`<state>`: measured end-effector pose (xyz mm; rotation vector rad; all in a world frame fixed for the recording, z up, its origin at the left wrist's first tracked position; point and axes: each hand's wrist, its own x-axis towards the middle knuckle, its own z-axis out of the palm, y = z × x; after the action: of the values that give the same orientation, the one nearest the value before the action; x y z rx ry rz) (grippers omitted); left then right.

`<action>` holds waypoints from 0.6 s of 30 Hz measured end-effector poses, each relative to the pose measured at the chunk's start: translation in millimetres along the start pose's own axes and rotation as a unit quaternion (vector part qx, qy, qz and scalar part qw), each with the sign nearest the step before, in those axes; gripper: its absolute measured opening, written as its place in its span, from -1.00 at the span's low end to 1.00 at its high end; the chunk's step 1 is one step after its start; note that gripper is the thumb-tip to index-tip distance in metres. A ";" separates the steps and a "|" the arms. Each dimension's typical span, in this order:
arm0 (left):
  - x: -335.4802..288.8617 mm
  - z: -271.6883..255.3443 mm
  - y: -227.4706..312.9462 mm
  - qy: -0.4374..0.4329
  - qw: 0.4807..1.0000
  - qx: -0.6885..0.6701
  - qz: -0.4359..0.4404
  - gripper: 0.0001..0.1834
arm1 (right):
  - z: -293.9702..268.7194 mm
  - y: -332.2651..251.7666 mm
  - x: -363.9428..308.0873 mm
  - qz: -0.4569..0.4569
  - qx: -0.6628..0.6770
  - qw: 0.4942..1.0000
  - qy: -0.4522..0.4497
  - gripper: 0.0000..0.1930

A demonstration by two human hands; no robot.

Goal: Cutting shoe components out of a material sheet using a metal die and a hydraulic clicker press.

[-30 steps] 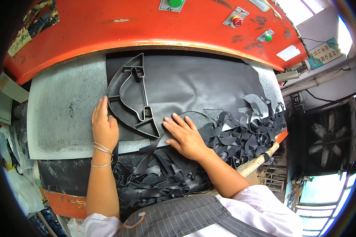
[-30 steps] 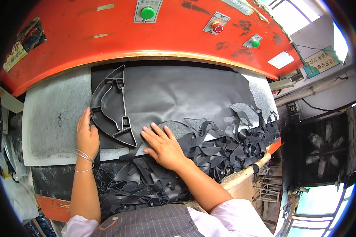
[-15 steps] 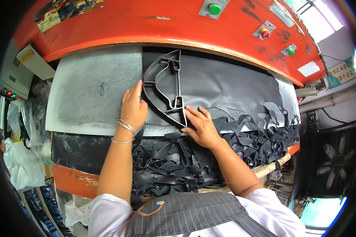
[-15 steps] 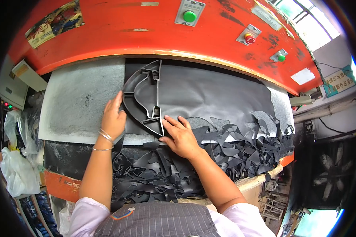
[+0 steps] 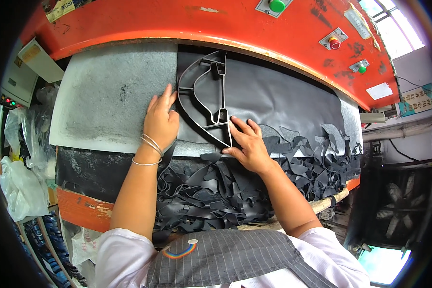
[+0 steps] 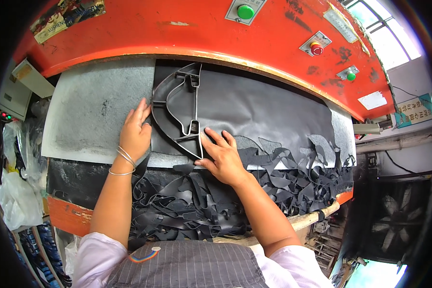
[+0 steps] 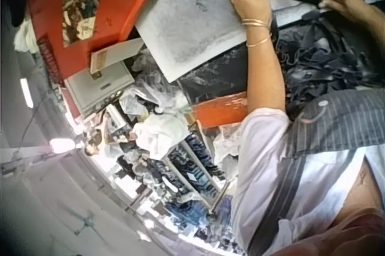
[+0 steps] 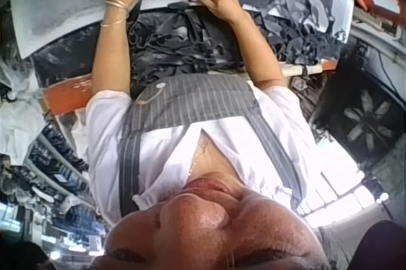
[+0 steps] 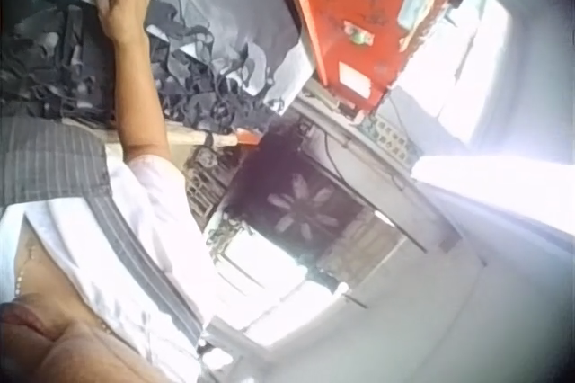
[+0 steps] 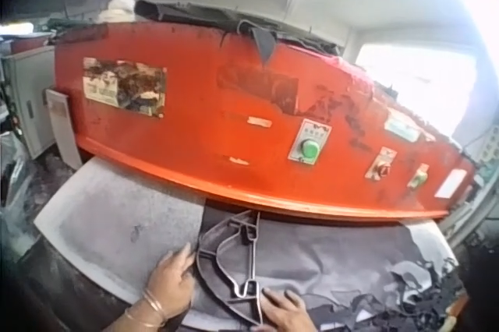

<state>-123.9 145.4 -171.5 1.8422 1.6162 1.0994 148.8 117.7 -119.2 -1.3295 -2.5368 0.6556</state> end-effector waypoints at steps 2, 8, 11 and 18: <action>-0.2 0.1 1.7 -0.001 1.000 0.002 -0.005 -0.34 | 1.0 0.1 -0.9 -0.007 -0.007 1.000 0.009 -0.29; 0.2 -0.7 6.6 -0.003 0.999 0.030 -0.016 -0.36 | 0.5 -2.1 -0.1 -0.013 -0.011 1.000 0.025 -0.32; 1.7 -0.3 8.7 -0.004 0.999 0.032 -0.034 -0.38 | 0.0 -1.8 1.0 -0.012 0.004 1.000 0.008 -0.28; -1.5 1.4 12.1 0.025 0.997 0.069 -0.036 -0.43 | 5.0 0.5 -5.2 -0.011 0.007 0.999 0.041 -0.29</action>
<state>-115.5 141.7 -163.5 1.8390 1.8138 1.0342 150.2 112.2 -123.7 -1.2943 -2.4734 0.6016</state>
